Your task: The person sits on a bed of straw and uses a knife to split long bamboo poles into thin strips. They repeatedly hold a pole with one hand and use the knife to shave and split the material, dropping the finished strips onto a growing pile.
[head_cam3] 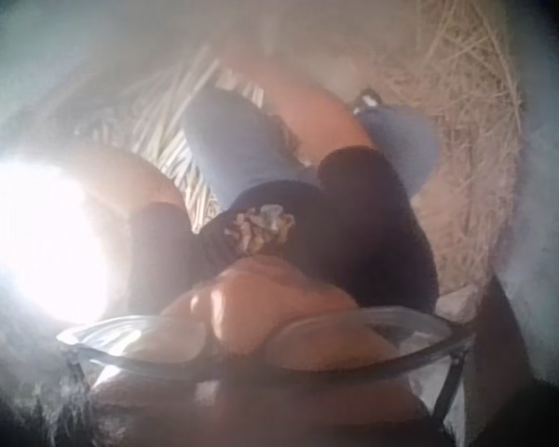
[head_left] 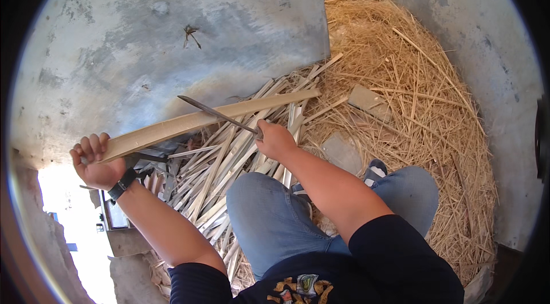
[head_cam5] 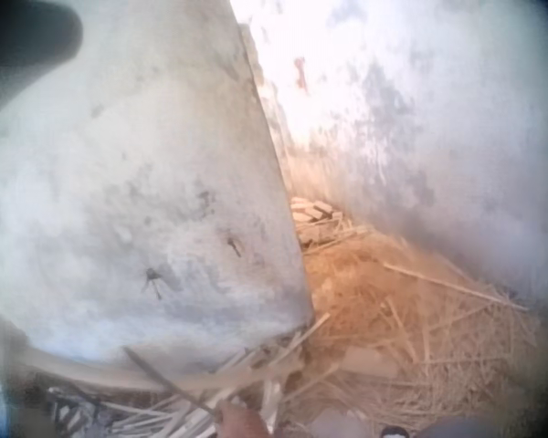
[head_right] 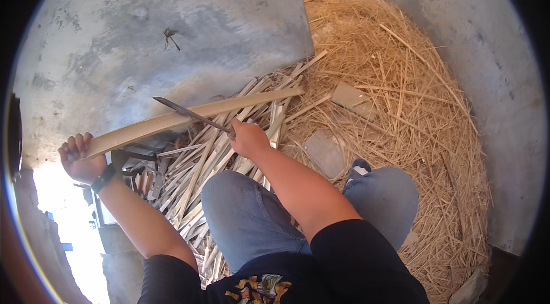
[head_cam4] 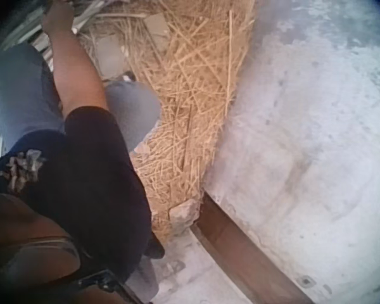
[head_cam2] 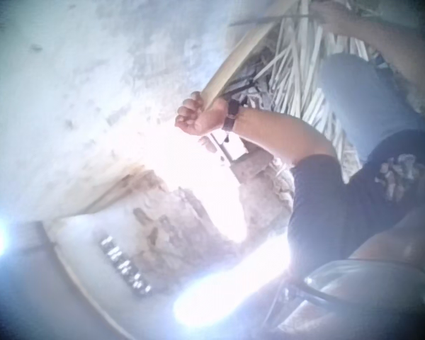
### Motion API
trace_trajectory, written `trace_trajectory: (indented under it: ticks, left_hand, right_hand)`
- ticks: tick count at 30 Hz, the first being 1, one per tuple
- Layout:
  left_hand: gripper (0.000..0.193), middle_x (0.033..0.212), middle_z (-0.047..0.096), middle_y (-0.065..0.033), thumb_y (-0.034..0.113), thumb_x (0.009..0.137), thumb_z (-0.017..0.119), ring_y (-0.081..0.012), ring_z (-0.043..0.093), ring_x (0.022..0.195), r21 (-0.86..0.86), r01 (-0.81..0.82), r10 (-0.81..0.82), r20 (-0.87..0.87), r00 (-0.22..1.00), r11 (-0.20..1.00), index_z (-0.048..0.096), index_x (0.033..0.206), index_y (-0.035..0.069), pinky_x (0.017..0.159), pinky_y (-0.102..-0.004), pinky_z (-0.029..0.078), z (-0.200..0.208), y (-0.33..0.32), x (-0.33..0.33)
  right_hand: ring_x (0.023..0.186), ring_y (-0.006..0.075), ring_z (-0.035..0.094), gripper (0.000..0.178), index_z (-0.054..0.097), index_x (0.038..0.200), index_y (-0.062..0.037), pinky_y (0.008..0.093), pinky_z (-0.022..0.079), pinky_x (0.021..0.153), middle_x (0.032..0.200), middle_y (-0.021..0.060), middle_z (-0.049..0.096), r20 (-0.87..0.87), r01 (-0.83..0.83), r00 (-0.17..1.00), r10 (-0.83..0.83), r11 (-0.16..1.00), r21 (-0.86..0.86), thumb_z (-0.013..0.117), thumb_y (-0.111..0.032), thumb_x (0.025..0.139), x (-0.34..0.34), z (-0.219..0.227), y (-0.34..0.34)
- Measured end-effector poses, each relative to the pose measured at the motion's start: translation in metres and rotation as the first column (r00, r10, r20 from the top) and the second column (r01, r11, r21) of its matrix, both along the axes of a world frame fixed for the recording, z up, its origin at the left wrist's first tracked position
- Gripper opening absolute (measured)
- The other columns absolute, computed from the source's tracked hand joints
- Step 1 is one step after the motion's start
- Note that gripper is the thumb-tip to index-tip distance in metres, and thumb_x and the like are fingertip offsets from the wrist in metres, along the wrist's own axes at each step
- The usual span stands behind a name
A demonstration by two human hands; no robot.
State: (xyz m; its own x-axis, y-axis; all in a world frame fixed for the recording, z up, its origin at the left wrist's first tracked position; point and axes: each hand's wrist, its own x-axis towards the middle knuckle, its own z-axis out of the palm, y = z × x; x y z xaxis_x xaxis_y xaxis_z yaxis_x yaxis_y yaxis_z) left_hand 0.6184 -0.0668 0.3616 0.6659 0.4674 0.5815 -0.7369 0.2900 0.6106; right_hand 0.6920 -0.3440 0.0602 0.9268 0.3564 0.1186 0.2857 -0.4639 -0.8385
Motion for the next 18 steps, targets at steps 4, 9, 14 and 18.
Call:
trace_trajectory:
  ticks: [4,9,14,18]
  left_hand:
    - [0.027,0.064,0.031,0.0011,0.023,0.097,0.054,-0.0134,0.032,0.058,-0.001,-0.012,0.012,0.010,1.000,1.000,0.044,0.074,0.013,0.061,-0.0308,0.032,-0.004,0.011,-0.015]
    - [0.027,0.064,0.032,0.0032,0.023,0.098,0.054,-0.0110,0.031,0.055,0.088,0.048,-0.053,0.058,0.997,0.995,0.044,0.075,0.014,0.058,-0.0290,0.030,0.005,-0.011,-0.016]
    - [0.025,0.063,0.032,0.0044,0.025,0.099,0.055,-0.0097,0.031,0.054,0.059,0.011,-0.013,0.043,0.999,0.998,0.048,0.078,0.014,0.057,-0.0281,0.030,0.004,-0.013,-0.004]
    - [0.023,0.063,0.033,0.0044,0.024,0.097,0.057,-0.0098,0.032,0.053,0.077,-0.002,-0.003,0.068,0.998,0.997,0.049,0.079,0.013,0.057,-0.0284,0.030,0.002,-0.025,-0.016]
  right_hand:
    - [0.087,0.0445,0.067,0.035,0.058,0.107,-0.0013,0.0532,0.052,0.077,0.088,0.0252,0.068,-0.100,-0.017,0.995,0.022,0.998,0.058,0.070,-0.022,0.081,-0.018,0.014,0.007]
    - [0.088,0.0438,0.067,0.034,0.058,0.106,0.0000,0.0514,0.054,0.079,0.091,0.0256,0.069,-0.130,-0.009,0.991,0.013,0.999,0.032,0.068,-0.021,0.082,-0.027,0.047,0.004]
    - [0.088,0.0398,0.070,0.030,0.060,0.113,-0.0056,0.0512,0.055,0.081,0.092,0.0209,0.070,-0.253,0.134,0.954,-0.162,0.983,-0.124,0.065,-0.019,0.087,0.005,-0.004,-0.020]
    - [0.089,0.0399,0.070,0.028,0.058,0.109,-0.0036,0.0517,0.055,0.080,0.093,0.0221,0.070,-0.281,0.136,0.944,-0.175,0.979,-0.150,0.064,-0.020,0.087,0.000,-0.015,-0.038]
